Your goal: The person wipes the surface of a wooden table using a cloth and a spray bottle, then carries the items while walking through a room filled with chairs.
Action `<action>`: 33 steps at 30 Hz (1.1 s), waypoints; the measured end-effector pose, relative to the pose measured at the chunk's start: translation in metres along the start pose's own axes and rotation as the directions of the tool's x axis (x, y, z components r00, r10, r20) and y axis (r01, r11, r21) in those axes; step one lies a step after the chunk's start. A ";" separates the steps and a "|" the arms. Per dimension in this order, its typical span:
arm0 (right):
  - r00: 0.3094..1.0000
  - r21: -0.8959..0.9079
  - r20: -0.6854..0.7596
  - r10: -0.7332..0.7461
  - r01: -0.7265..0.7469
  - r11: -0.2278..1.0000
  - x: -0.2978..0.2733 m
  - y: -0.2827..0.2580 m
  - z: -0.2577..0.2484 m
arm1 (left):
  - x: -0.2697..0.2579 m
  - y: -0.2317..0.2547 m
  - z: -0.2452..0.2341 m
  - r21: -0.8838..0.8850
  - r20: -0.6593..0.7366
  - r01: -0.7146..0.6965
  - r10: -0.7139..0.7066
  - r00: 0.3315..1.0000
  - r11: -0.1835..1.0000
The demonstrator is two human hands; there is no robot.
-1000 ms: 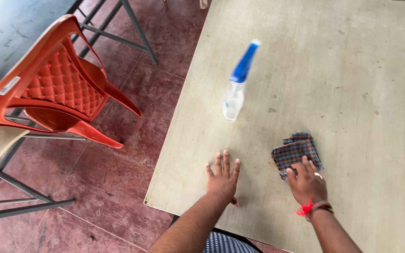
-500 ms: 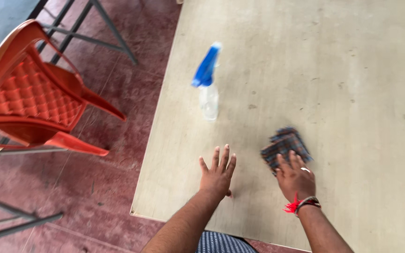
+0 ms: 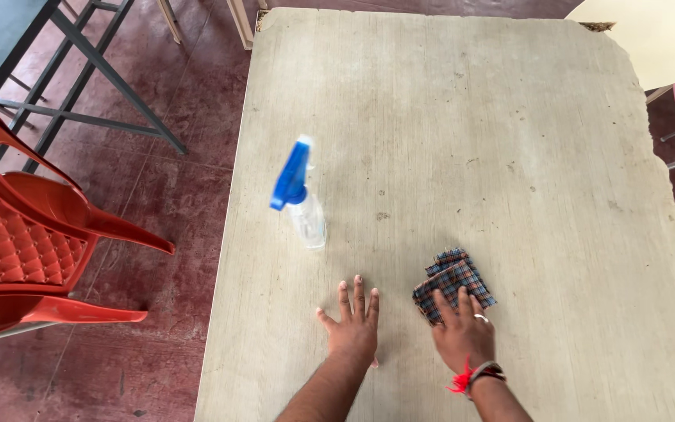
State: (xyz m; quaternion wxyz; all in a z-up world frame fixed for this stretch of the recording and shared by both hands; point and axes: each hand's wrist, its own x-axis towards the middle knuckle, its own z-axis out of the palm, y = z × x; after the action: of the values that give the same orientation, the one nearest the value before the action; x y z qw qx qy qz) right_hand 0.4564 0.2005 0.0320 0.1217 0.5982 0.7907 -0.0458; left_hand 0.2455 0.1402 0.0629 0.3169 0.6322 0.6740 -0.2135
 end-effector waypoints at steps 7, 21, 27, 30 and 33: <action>0.991 0.050 0.048 -0.123 0.121 0.991 -0.009 -0.021 0.008 | 0.004 -0.001 -0.003 0.007 0.034 -0.017 0.017 0.999 1.000; 0.995 0.049 -0.102 0.019 -0.014 0.999 -0.045 0.034 0.054 | 0.006 -0.002 0.006 -0.006 -0.023 -0.028 0.028 0.999 1.000; 0.962 0.183 -0.158 0.224 -0.195 0.964 -0.001 0.048 0.044 | 0.003 -0.002 0.009 -0.006 -0.085 -0.031 0.030 0.996 1.000; 0.978 0.112 -0.187 0.087 -0.067 0.991 0.024 0.018 0.036 | 0.002 -0.001 0.007 -0.012 -0.063 -0.027 0.026 0.998 1.000; 0.944 -0.011 -0.161 -0.287 0.289 0.957 0.029 -0.025 0.025 | 0.000 -0.001 0.003 -0.006 -0.033 -0.017 0.017 0.999 1.000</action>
State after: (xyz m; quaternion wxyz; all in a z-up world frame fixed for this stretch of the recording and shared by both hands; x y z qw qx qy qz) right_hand 0.4290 0.2151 -0.0008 0.0456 0.4788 0.8765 -0.0197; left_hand 0.2453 0.1379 0.0612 0.3096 0.6402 0.6745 -0.1981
